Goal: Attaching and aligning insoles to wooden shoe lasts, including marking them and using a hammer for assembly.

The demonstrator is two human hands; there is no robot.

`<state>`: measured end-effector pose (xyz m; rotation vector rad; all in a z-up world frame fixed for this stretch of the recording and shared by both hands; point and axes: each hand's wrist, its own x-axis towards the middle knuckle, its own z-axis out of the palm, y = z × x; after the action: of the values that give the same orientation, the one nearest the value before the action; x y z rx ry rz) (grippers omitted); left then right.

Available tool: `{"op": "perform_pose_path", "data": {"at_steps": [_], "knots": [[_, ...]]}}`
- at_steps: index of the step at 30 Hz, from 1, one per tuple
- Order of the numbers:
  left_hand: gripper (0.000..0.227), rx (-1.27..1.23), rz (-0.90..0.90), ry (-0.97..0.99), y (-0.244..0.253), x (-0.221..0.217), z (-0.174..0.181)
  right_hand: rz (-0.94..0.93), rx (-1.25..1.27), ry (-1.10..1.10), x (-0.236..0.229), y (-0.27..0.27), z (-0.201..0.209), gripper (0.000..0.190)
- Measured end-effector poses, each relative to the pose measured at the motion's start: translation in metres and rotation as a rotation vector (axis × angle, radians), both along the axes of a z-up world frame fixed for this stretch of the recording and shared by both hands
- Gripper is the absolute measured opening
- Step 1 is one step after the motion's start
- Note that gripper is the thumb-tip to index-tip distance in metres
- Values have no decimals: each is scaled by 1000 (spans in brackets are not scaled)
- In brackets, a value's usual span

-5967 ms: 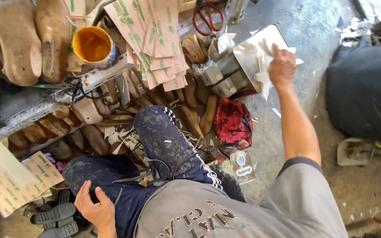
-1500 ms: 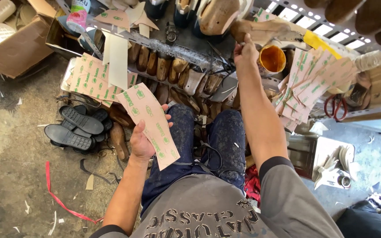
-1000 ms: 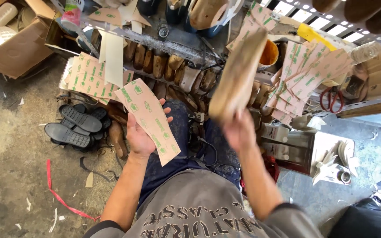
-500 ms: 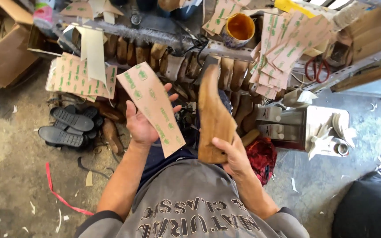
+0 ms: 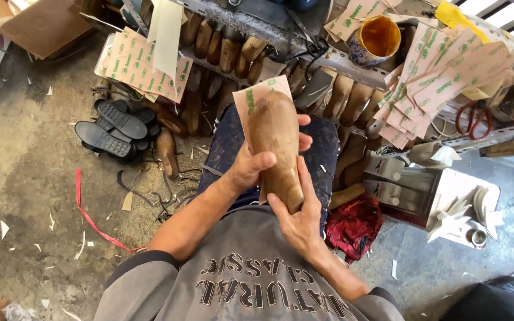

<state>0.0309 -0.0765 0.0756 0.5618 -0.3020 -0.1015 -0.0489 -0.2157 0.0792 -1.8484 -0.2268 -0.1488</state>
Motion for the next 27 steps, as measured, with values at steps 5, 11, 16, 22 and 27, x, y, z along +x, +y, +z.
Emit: {"op": "perform_pose_path", "data": {"at_steps": [5, 11, 16, 22, 27], "knots": [[114, -1, -51, -48, 1, -2, -10, -11, -14, -62, -7, -1, -1, 88], [111, 18, -68, -29, 2, -1, -4, 38, -25, -86, -6, 1, 8, 86], [89, 23, -48, 118, 11, 4, -4, 177, 32, -9, 17, -6, 14, 85], [72, -479, -95, 481, 41, 29, 8, 139, 667, 670, 44, -24, 5, 63], [75, -646, -121, 588, 49, 30, 0, 214, 849, 774, 36, -27, -2, 66]]}}
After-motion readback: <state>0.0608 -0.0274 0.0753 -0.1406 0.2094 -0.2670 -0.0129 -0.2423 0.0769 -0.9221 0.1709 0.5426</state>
